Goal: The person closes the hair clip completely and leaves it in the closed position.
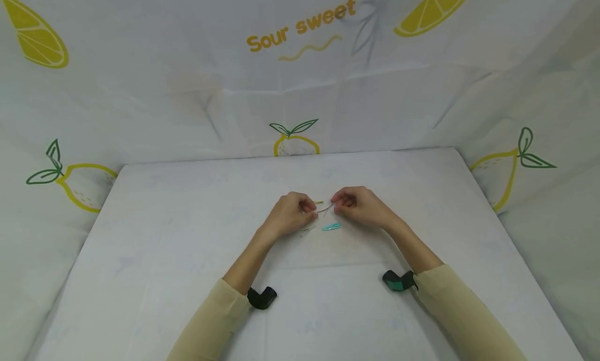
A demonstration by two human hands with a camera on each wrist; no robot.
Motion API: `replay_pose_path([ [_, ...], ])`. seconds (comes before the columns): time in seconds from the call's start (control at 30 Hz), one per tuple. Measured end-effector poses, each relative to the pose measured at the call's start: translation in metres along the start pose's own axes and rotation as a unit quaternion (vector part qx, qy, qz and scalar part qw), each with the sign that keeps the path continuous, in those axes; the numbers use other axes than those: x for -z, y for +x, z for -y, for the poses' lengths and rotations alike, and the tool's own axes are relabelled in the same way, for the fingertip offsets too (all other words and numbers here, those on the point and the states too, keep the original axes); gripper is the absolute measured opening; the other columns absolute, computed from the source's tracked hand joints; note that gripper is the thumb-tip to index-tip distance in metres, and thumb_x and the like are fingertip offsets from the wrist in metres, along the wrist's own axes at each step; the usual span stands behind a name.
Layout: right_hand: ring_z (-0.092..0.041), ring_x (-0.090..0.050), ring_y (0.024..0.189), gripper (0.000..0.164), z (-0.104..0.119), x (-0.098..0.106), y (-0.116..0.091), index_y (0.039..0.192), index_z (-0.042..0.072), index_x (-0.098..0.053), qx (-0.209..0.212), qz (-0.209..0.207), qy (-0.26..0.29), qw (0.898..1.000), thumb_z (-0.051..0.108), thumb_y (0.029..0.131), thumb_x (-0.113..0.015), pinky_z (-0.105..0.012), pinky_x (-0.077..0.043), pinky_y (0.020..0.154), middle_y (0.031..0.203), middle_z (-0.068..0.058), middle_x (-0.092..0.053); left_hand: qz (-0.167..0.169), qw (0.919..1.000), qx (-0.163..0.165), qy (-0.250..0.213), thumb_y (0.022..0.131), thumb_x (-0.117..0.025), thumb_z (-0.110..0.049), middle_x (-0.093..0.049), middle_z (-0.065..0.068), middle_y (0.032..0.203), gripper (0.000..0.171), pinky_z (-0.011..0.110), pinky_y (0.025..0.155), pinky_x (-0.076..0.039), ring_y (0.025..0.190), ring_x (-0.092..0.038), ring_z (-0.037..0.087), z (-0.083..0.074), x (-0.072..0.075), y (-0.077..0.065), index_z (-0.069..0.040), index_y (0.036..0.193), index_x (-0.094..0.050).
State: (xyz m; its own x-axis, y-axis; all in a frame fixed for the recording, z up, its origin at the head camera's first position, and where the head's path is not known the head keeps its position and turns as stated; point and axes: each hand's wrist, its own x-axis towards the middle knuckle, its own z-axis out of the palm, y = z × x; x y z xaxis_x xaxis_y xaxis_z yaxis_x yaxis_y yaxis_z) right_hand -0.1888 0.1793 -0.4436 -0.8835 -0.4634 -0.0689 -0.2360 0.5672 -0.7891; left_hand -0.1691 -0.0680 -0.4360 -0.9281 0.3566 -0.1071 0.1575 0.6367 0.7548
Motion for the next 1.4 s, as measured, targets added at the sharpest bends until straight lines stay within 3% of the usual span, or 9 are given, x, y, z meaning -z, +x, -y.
replay_pose_path([
  [0.6, -0.015, -0.064, 0.082, 0.016, 0.003, 0.000, 0.010, 0.112, -0.001, -0.079, 0.005, 0.013, -0.009, 1.000, 0.002, 0.097, -0.076, -0.019, -0.052, 0.076, 0.092, -0.011, -0.075, 0.005, 0.9999, 0.014, 0.003, 0.095, -0.081, -0.012, -0.075, 0.003, 0.086, 0.006, 0.026, 0.076, -0.048, 0.078, -0.062, 0.011, 0.000, 0.000, 0.005, -0.007, 0.099, -0.082],
  [1.17, -0.012, -0.063, 0.077, 0.007, -0.001, 0.001, 0.014, 0.103, 0.001, -0.081, 0.013, 0.019, -0.021, 1.000, 0.001, 0.097, -0.076, -0.018, -0.050, 0.072, 0.099, -0.013, -0.082, -0.001, 0.9998, 0.017, 0.009, 0.095, -0.082, -0.013, -0.069, -0.001, 0.077, 0.004, 0.024, 0.069, -0.043, 0.071, -0.056, 0.009, 0.003, -0.004, 0.009, -0.009, 0.093, -0.083],
  [1.4, -0.012, -0.064, 0.078, 0.009, -0.003, 0.001, 0.014, 0.104, 0.002, -0.081, 0.008, 0.024, -0.014, 1.000, 0.002, 0.098, -0.075, -0.018, -0.051, 0.072, 0.101, -0.014, -0.082, 0.003, 0.9997, 0.018, -0.017, 0.094, -0.084, -0.014, -0.072, 0.000, 0.076, 0.005, 0.024, 0.068, -0.043, 0.070, -0.056, 0.009, 0.007, -0.002, 0.012, -0.009, 0.092, -0.084],
])
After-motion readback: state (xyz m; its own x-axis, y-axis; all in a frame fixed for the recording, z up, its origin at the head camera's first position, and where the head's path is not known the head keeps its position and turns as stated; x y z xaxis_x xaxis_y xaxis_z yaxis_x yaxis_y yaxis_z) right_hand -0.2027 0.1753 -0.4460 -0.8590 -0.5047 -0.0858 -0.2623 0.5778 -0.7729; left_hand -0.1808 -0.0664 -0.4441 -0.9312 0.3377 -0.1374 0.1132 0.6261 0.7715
